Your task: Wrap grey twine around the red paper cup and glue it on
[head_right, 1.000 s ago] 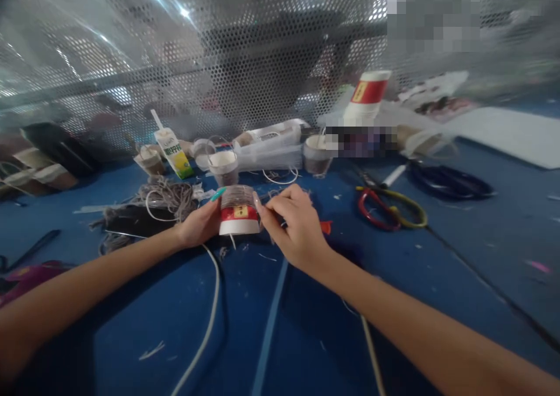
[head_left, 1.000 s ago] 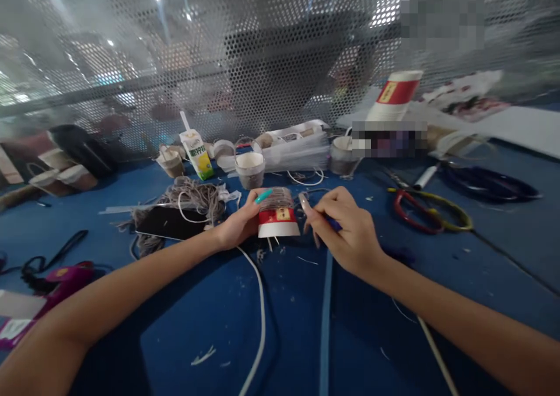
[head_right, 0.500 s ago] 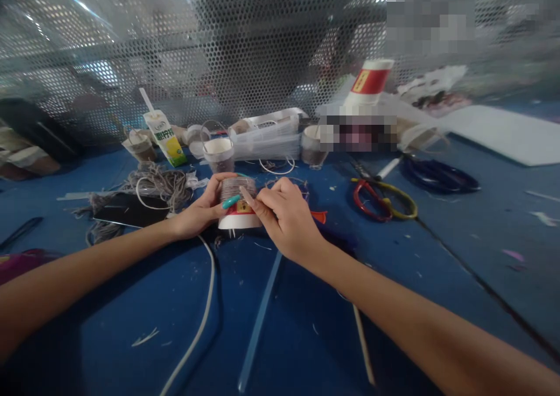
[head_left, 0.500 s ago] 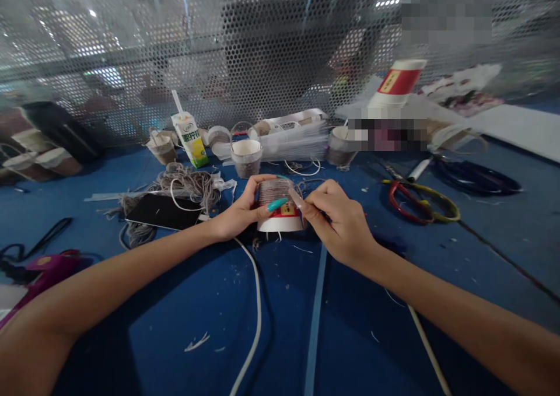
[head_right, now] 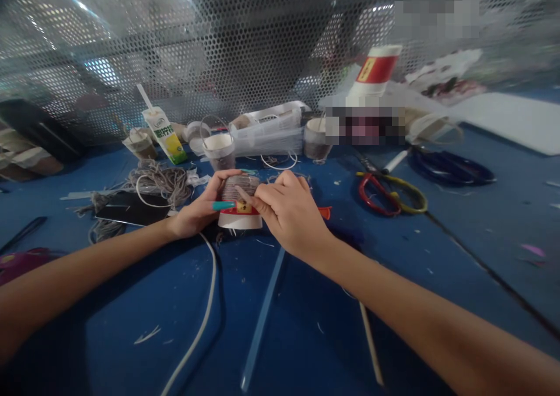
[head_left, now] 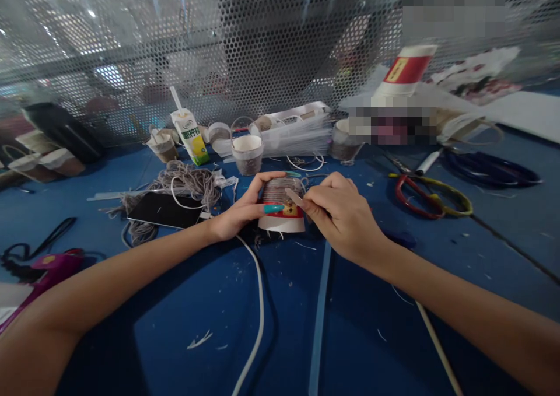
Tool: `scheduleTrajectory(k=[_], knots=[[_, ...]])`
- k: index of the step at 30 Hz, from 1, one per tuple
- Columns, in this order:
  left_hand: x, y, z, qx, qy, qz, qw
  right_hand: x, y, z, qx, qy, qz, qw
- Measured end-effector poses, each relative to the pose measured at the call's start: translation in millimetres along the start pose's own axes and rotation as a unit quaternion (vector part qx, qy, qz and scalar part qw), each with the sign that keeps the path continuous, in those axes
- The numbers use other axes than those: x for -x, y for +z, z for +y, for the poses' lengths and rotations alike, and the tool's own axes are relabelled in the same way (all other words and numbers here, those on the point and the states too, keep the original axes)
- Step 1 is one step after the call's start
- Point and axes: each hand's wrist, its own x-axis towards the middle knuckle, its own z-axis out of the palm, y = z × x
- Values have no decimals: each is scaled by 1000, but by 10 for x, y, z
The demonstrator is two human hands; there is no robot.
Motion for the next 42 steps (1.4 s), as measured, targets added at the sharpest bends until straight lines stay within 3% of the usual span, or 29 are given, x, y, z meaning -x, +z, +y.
scheduleTrajectory(k=[7,25,38,42], knots=[[7,-13,3,-53,11,-1,999,-12,-26,-12,47,-24,-7,999],[-8,-2,-17,-60,-10,40,997,-12,-29,-11,14,-22,-32,999],[-28,104,73,-6,-17,75,997,-20,-3,-4,15,11,-25,1000],[-13,78,40,-28,-4,51,998,-19,-1,-8,22,9,-13,1000]])
